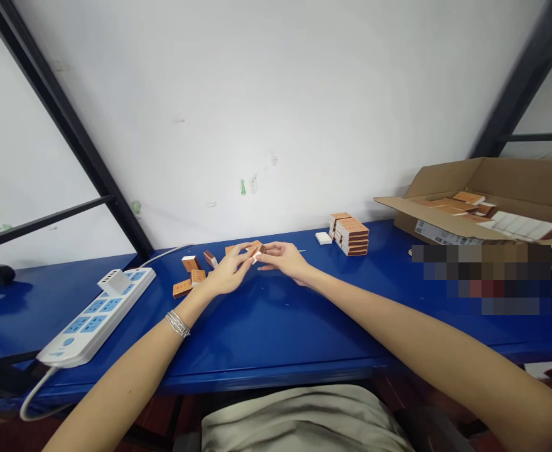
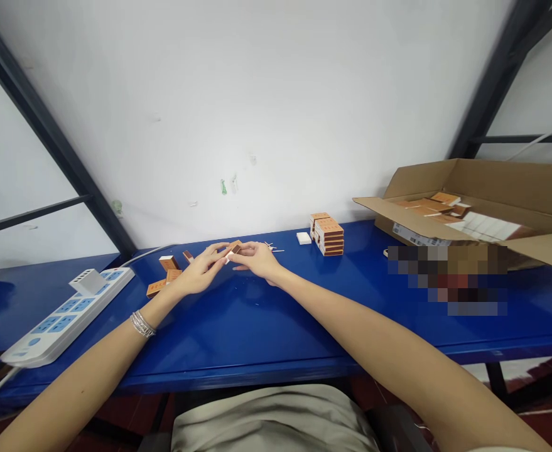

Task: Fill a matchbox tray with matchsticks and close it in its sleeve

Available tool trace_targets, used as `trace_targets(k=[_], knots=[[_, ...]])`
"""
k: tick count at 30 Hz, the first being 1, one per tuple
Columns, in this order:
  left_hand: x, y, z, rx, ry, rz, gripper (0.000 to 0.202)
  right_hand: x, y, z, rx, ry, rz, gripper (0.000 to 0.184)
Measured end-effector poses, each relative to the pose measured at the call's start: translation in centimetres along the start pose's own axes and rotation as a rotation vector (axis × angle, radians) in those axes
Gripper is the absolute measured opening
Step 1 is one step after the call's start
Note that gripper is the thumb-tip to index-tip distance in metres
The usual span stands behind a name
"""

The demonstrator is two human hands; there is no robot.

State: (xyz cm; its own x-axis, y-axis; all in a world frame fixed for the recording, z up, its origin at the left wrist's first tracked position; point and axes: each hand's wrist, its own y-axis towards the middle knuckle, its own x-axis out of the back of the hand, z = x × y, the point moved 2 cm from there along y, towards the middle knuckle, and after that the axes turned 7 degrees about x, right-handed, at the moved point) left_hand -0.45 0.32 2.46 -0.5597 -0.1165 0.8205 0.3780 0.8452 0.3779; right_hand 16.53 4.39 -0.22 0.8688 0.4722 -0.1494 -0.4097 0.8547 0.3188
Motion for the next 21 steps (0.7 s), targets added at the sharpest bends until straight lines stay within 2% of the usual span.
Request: trace_targets(k=[4,6,9,12,16,18,21], knots=[[0.0,0.2,0.4,0.074,-0.200,0.047,0.041,0.5,0.2,-0.4,-0.014,0.045,0.037,0.043],[-0.2,0.4,0.8,0.133,-0.413,0.078,0.041,0.8,0.5,-0.7,0.017,0.053,0.014,0.046],[-0.6,0.4,1.2,0.194,-0.760,0.136,0.035,0.9,1.0,-0.9,0.073,0.028,-0.043,0.042],[-1.1,0.4,1.2,0.314,-0.969,0.134,0.032,1.1,1.2,-1.0,0.137,-0.030,-0.081,0.042],[-1.3,0.4,1.0,0.517,-1.098,0.047,0.040,1.5,1.1,-0.8,0.348,-0.253,-0.139,0.033],[-1.2,0.4,1.0,0.537,-1.115,-0.047,0.039,1.6,0.8,-0.4,0.499,-0.425,-0.147,0.026],[-1.0,0.5,0.9,0.489,-1.105,-0.127,0.033,1.3,0.3,0.1,0.688,-0.655,-0.117,0.017]])
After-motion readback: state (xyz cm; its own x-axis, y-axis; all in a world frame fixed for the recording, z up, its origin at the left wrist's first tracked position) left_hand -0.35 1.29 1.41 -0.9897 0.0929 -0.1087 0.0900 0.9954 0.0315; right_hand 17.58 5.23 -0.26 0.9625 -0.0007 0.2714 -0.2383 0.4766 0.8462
